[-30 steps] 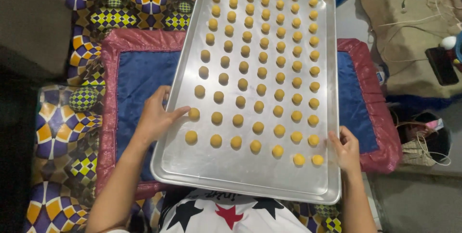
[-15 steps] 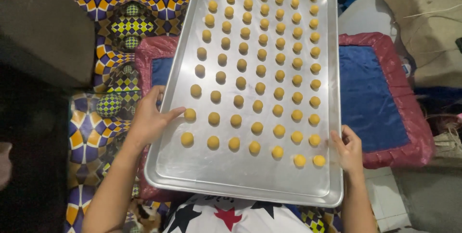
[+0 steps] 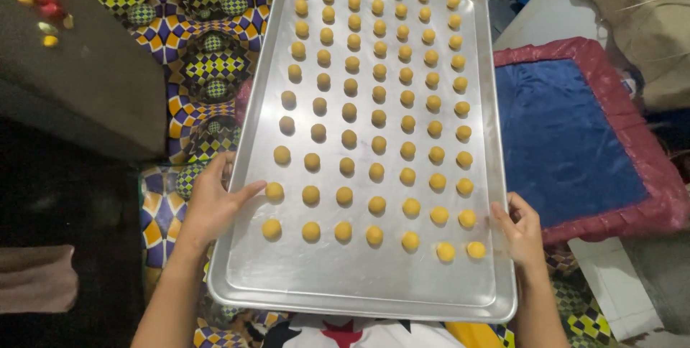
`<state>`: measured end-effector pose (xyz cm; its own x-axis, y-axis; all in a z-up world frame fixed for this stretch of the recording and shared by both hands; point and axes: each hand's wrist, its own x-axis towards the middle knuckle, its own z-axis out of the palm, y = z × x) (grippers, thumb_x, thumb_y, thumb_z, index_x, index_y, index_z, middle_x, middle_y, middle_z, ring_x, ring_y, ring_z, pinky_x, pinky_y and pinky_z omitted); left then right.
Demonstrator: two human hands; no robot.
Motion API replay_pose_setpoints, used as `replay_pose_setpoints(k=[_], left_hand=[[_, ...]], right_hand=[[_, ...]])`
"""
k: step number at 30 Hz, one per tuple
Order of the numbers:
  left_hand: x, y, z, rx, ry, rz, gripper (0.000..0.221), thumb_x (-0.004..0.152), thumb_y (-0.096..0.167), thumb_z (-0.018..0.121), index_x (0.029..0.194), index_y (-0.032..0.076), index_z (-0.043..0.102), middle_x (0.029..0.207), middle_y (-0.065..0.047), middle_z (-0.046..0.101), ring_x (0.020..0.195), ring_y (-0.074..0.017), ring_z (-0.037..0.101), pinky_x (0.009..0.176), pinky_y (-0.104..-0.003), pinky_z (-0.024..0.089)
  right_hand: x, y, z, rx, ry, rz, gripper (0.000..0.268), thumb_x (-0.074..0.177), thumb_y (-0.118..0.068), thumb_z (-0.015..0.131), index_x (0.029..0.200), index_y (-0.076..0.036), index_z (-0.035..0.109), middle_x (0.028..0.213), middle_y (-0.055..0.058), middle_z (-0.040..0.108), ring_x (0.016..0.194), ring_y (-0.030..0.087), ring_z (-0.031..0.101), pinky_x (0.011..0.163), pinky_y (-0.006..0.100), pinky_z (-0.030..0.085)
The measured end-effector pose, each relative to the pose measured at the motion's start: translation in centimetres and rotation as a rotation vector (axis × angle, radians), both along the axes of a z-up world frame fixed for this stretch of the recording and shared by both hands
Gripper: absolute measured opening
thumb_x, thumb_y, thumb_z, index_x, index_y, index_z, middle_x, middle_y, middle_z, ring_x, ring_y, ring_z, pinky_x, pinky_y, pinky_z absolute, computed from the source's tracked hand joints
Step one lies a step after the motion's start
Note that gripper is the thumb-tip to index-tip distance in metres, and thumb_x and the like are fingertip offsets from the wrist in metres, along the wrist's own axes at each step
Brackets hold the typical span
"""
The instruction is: Shaping small balls of dough using a spoon and hands, arranging them on a tray, and placing the tray into an oven.
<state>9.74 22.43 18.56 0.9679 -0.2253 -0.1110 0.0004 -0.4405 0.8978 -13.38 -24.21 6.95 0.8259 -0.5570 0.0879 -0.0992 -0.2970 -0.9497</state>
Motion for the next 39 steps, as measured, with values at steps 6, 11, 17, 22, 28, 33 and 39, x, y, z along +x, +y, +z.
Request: replay_pose_setpoints(k=[6, 11, 17, 22, 28, 33, 39], left_hand=[[0.5, 0.3, 0.1, -0.025, 0.009, 0.065, 0.064, 0.07, 0.012, 0.093, 0.124, -0.005, 0.063, 0.096, -0.025, 0.072, 0.09, -0.0394, 0.073, 0.086, -0.053, 0.059], [-0.2, 2.6, -0.1, -0.062, -0.004, 0.127, 0.061, 0.069, 0.009, 0.094, 0.12, -0.004, 0.063, 0.087, -0.019, 0.069, 0.074, -0.0294, 0.069, 0.07, -0.041, 0.06], [0.0, 5.9, 0.0, -0.072, -0.028, 0.151, 0.061, 0.068, 0.01, 0.094, 0.12, -0.002, 0.064, 0.084, -0.016, 0.067, 0.068, -0.0254, 0.066, 0.066, -0.038, 0.06], [0.9, 8.5, 1.4, 0.072, 0.038, 0.195, 0.06, 0.072, 0.001, 0.082, 0.126, -0.004, 0.058, 0.105, -0.025, 0.072, 0.083, -0.0348, 0.075, 0.066, -0.041, 0.064], [2.6, 15.3, 0.6, 0.002, 0.012, 0.176, 0.055, 0.074, 0.0, 0.08, 0.125, -0.005, 0.059, 0.105, -0.023, 0.073, 0.082, -0.0304, 0.074, 0.067, -0.038, 0.062], [4.1, 20.2, 0.5, 0.013, 0.011, 0.156, 0.049, 0.077, 0.001, 0.078, 0.123, -0.005, 0.06, 0.099, -0.021, 0.072, 0.078, -0.027, 0.071, 0.067, -0.035, 0.06], [4.9, 23.2, 0.2, 0.039, 0.023, 0.187, 0.055, 0.076, 0.0, 0.078, 0.127, -0.005, 0.059, 0.104, -0.025, 0.073, 0.081, -0.0322, 0.076, 0.068, -0.038, 0.063]], right_hand=[[3.9, -1.3, 0.0, -0.009, -0.025, 0.036, 0.021, 0.098, -0.019, 0.069, 0.083, -0.005, 0.066, 0.064, 0.01, 0.056, 0.063, 0.018, 0.048, 0.062, 0.034, 0.044], [5.4, 0.2, 0.4, -0.019, -0.02, 0.083, 0.02, 0.099, -0.015, 0.068, 0.082, -0.005, 0.066, 0.062, 0.007, 0.054, 0.064, 0.016, 0.047, 0.065, 0.031, 0.043], [7.4, 3.3, 0.5, 0.018, -0.051, 0.11, 0.016, 0.097, -0.014, 0.07, 0.083, -0.007, 0.067, 0.064, 0.005, 0.056, 0.066, 0.014, 0.048, 0.067, 0.029, 0.044], [8.2, 6.2, -1.3, 0.101, -0.074, 0.177, 0.014, 0.093, -0.012, 0.067, 0.1, 0.0, 0.066, 0.081, 0.002, 0.058, 0.069, 0.01, 0.047, 0.064, 0.022, 0.039], [9.4, 13.3, 0.1, 0.006, -0.031, 0.137, 0.016, 0.091, -0.016, 0.067, 0.092, 0.0, 0.067, 0.076, 0.002, 0.054, 0.068, 0.012, 0.044, 0.063, 0.024, 0.038], [10.5, 17.9, -0.2, 0.09, -0.054, 0.157, 0.013, 0.092, -0.014, 0.066, 0.093, -0.001, 0.066, 0.076, 0.001, 0.055, 0.068, 0.01, 0.045, 0.062, 0.022, 0.038], [12.6, 20.8, 0.9, 0.126, -0.066, 0.204, 0.014, 0.093, -0.013, 0.066, 0.095, 0.0, 0.066, 0.077, 0.002, 0.058, 0.069, 0.009, 0.047, 0.064, 0.021, 0.039]])
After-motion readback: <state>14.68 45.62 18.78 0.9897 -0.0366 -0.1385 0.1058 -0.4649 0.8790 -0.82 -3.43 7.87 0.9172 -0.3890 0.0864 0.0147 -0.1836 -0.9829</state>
